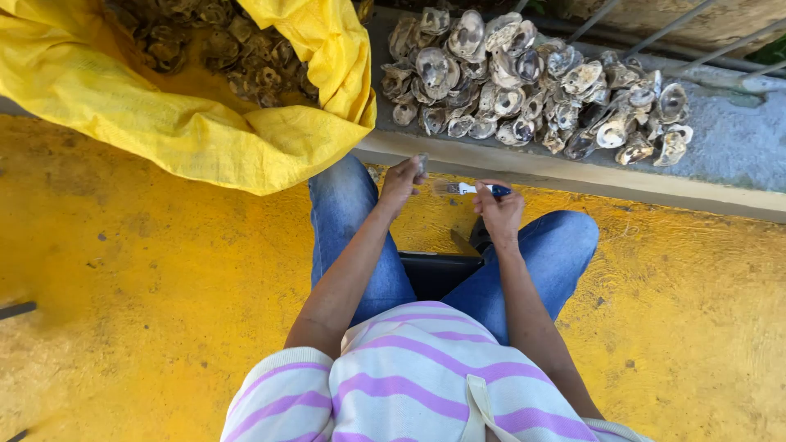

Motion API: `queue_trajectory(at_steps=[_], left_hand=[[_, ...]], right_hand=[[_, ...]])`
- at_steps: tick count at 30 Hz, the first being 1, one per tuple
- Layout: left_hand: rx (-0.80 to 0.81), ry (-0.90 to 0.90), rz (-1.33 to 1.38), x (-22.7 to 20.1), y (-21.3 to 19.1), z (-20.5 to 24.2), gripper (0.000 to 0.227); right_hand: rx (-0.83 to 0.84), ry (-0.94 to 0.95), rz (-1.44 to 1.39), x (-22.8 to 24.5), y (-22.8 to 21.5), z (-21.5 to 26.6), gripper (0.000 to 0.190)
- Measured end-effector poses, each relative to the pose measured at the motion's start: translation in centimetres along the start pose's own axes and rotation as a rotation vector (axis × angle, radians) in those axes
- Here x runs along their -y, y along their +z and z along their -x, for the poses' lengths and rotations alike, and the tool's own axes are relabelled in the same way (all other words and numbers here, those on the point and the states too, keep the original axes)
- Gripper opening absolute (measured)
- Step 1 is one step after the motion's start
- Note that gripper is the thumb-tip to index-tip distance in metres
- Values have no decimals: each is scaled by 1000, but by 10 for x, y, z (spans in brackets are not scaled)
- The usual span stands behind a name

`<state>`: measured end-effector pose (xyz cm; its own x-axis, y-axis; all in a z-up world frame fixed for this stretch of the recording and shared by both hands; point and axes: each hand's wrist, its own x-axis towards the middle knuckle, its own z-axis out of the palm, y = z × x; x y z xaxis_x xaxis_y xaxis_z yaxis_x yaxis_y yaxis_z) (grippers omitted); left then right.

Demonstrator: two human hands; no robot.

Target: Cleaning and processing oyster shells with a brush and a small tool.

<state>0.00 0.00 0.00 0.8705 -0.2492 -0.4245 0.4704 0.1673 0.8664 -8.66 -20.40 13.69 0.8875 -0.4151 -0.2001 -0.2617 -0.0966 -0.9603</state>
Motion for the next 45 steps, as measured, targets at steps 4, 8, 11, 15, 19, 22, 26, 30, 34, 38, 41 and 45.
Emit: queue_trajectory(at_steps=[4,8,11,15,19,22,26,30,34,38,41,45], left_hand=[[-34,427,-150,-64,22,17,45],[-357,729,-639,-162,50,25,63],[-455,819,-663,-193,58,1,65],[-535,871,-798,-199,60,-26,65],[-544,892,-938,-191,60,-31,71],[-596,879,-973,-187,58,-31,74],[-584,886,-971,-187,59,-21,74],[-630,940,-997,-181,60,5,69],[-357,856,-1038,-167,62,39,62],[-496,781,-1041,-153,46,30,81],[-573,682,-874,-138,30,14,95],[-617,617,-995,-129,26,15,89]], right_hand=[[34,-48,78,-7,1,1,16],[37,15,208,-13,0,-3,17],[40,7,209,-15,-2,-5,17],[34,2,192,-21,-8,-7,17],[9,18,189,-31,-12,-11,17],[33,37,126,-31,-11,-12,17],[38,53,153,-28,-6,-14,18],[57,12,242,-23,-4,-12,18],[94,53,211,-24,3,-16,18],[91,35,226,-33,7,-13,18],[93,3,305,-25,6,-7,19],[141,-2,262,-27,1,-5,21]])
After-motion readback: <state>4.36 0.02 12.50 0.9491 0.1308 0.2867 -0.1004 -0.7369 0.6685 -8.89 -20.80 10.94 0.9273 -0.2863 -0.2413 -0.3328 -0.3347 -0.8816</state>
